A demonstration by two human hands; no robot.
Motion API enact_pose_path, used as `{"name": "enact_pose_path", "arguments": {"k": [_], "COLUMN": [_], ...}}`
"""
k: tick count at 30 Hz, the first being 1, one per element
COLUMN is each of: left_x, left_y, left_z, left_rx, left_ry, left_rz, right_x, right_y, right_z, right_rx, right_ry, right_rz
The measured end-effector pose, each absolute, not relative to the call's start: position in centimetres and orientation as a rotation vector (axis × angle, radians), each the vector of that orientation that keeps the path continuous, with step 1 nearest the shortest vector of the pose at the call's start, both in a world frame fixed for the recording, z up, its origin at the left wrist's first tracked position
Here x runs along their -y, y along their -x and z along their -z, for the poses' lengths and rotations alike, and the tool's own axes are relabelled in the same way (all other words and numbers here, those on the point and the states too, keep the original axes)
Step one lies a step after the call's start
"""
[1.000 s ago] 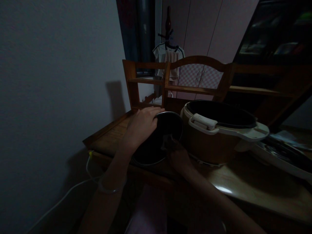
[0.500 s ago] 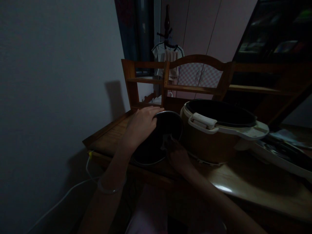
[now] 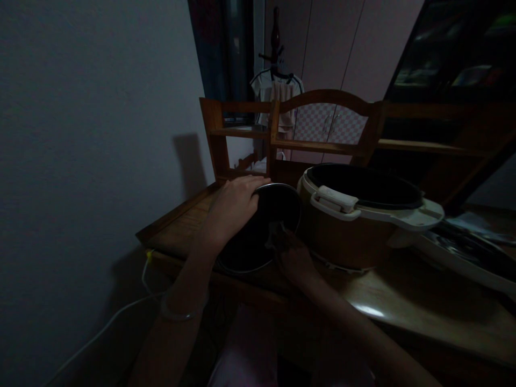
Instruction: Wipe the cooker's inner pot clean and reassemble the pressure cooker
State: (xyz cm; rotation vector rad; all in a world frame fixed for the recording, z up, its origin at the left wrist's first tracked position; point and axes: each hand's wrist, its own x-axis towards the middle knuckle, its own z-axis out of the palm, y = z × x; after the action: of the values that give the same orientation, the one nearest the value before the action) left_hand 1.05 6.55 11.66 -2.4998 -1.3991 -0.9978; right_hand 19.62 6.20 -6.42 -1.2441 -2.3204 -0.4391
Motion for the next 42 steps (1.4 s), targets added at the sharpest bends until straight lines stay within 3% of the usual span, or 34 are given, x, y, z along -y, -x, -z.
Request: {"name": "enact_pose_path", "arguments": {"k": [42], "left_x": [-6.82], "left_y": [-1.00], "left_z": [-11.57], "left_rx": [1.402], "left_ry": [2.492], "left_rz": [0.995], "right_x": [-6.59], "right_y": [-19.58], "right_z": [7.13], "right_rx": [2.341], "right_ry": [1.259], "right_rz": [0.428]}}
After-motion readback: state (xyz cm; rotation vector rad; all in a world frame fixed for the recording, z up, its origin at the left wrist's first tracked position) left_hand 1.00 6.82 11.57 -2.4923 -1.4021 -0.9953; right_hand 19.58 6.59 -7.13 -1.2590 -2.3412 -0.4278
